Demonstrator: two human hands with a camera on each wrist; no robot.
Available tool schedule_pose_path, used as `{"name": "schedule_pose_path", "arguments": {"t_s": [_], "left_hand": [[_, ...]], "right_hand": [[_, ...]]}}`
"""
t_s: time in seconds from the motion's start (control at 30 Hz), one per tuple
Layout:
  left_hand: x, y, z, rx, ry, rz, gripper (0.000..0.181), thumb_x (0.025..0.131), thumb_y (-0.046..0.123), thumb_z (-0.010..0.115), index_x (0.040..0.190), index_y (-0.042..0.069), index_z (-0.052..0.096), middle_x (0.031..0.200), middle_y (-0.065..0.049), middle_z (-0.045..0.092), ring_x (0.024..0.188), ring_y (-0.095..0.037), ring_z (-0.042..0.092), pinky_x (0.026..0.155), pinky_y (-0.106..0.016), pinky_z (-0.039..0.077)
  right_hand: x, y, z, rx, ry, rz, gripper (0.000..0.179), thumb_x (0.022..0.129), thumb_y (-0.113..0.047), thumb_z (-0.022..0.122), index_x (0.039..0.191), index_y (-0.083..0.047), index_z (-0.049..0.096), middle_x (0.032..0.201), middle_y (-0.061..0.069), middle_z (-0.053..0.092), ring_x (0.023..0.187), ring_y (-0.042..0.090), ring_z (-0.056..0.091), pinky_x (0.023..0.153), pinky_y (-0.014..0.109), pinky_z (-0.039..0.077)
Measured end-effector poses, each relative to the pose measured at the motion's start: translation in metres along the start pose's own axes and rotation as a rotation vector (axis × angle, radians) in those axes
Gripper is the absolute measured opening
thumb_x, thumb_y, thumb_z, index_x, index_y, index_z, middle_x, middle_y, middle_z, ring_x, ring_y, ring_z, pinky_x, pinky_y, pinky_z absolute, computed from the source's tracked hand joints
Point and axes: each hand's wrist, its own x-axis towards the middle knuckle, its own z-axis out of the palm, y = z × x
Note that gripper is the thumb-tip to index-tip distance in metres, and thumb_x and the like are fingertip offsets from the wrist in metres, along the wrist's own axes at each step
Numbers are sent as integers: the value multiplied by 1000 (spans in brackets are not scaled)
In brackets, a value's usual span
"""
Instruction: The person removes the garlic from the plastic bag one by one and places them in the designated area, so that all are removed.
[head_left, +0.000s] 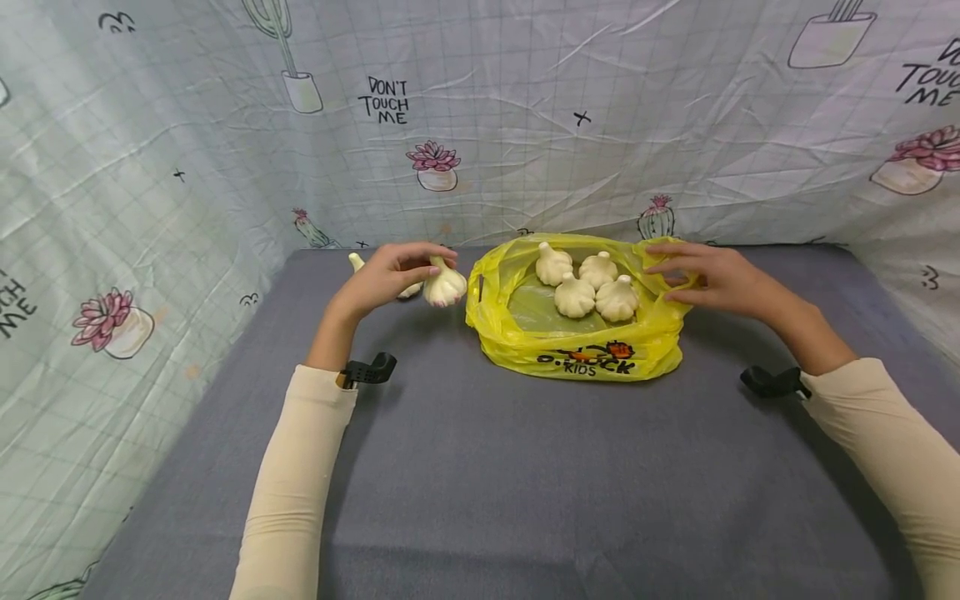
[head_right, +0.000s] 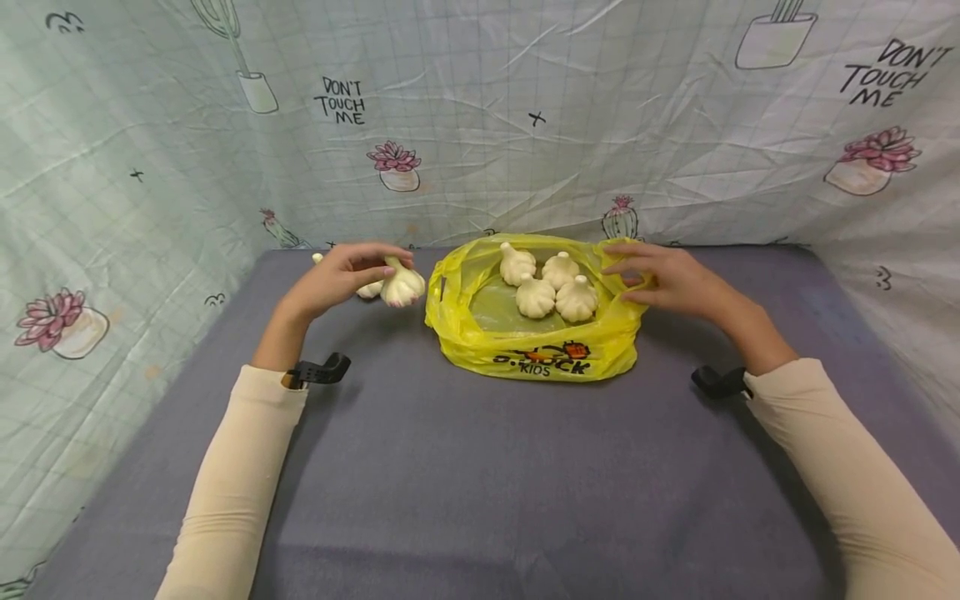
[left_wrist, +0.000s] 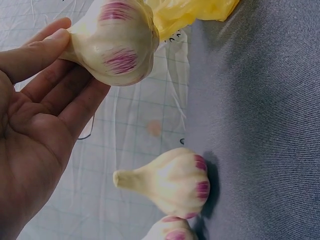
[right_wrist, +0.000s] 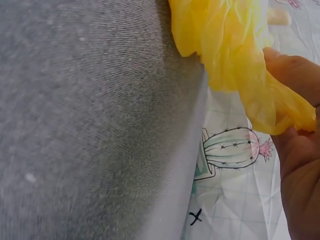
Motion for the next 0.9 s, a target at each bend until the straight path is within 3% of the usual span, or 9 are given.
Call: {"name": "schedule_pose_path", "arguments": {"t_s": [0.17,0.4,0.6,0.77,0.9], "left_hand": [[2,0,2,3,-2,-8,31,103,5,59,133,5,67,130,-16,67,113,-25,64,92,-32,52],[6,-3,3,4,7,-38,32,103,1,56,134,2,65,128,-18,67,110,-25,64,95,-44,51],[6,-5,2,17,2,-34,32,104,3,56,135,4,65,129,-17,67,114,-27,64,93,-30,52],[9,-8,1,39,-6,-27,31,104,7,58,134,8,67,128,-13,68,113,-24,64,93,-29,52],[13,-11,0,80,-10,-41,29,104,10,59,132,11,69,127,-9,69,112,-21,65,95,-35,53]], "right_hand": [[-4,3,-4,78,-9,113,45,81,-1,84,125,-7,72,143,15,57,78,1,63,65,14,50],[-3,8,-8,264,-35,276,39,88,-2,79,126,-12,73,144,11,58,64,9,53,60,20,46],[-1,11,-8,347,-56,401,38,89,-5,78,126,-13,73,145,7,58,83,9,60,64,23,47],[-3,14,-6,365,-68,416,39,89,-4,78,127,-12,73,144,6,59,94,5,61,64,24,47],[-5,14,-6,377,-64,411,39,89,-4,78,127,-11,73,144,5,60,101,3,60,64,24,47]]}}
